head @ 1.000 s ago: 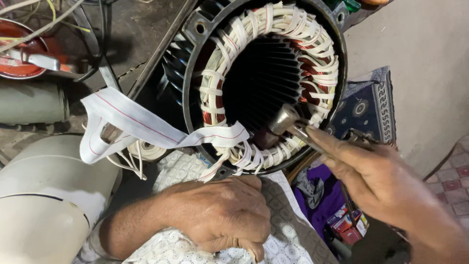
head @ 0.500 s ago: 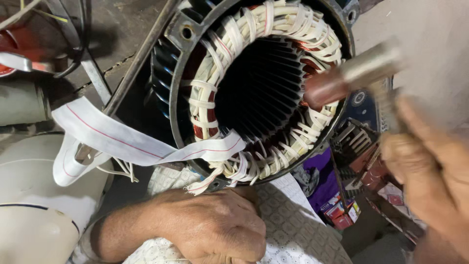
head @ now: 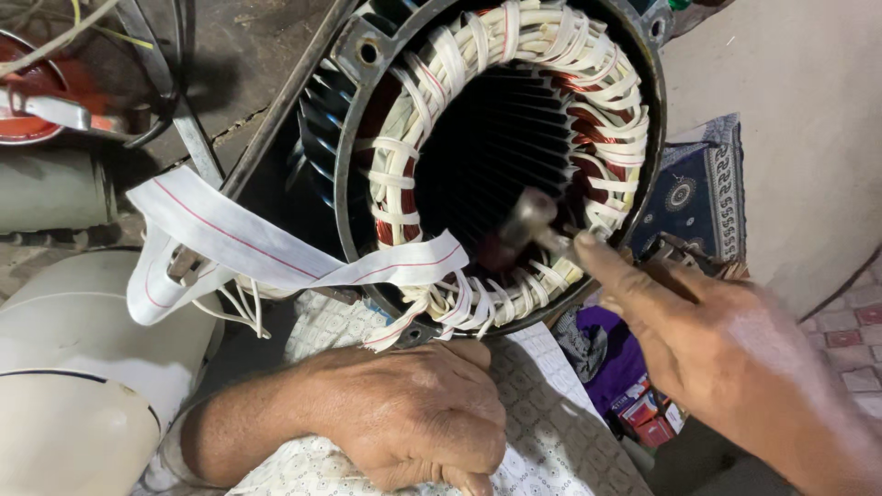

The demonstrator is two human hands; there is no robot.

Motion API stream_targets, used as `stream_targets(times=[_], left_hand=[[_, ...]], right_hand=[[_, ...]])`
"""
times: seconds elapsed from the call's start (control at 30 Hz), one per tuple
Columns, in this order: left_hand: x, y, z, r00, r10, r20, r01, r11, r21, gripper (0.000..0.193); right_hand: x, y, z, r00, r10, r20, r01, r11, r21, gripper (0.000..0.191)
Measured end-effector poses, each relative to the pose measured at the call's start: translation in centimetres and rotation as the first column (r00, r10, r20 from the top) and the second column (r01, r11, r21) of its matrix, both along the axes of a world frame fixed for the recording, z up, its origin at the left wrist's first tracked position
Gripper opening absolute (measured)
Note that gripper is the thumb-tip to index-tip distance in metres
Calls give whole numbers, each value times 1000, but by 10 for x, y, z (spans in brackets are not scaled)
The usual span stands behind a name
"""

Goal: The person wraps white insulating tape around the copper windings of a motor stator, using a hammer to press the tape into place and a screwdriver to tuck edges. The workpiece rests on the person's lap while they repeatedly wrap, tap, and adjust the tape.

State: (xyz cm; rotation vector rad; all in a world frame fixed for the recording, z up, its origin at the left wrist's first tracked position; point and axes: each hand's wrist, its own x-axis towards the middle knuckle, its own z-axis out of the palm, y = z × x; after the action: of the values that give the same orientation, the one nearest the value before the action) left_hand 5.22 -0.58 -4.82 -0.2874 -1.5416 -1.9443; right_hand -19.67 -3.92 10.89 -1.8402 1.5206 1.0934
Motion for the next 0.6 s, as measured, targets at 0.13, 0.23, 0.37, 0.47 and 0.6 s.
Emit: stream_targets(times=[0.13, 0.23, 0.37, 0.47, 0.6], left_hand=[[1, -5, 3, 999, -48, 2, 48, 999, 17, 29], [2, -7, 5, 976, -213, 39, 206, 968, 142, 26], [0, -5, 3, 1000, -3, -13, 3, 1000, -11, 28], [-2, -2, -2, 996, -82, -22, 82, 996, 22, 24], [-1, 2, -5, 990, -135, -33, 137, 988, 75, 27]], right_hand=[[-23, 15, 4, 938, 153, 312, -11, 911, -412, 57], [-31, 21, 1, 925, -5, 381, 200, 858, -474, 50], [-23, 19, -12, 972, 2, 234, 47, 978, -202, 62], [-25, 20, -6, 951, -9, 309, 102, 953, -284, 51], [-39, 28, -2, 895, 31, 446, 215, 844, -491, 47]])
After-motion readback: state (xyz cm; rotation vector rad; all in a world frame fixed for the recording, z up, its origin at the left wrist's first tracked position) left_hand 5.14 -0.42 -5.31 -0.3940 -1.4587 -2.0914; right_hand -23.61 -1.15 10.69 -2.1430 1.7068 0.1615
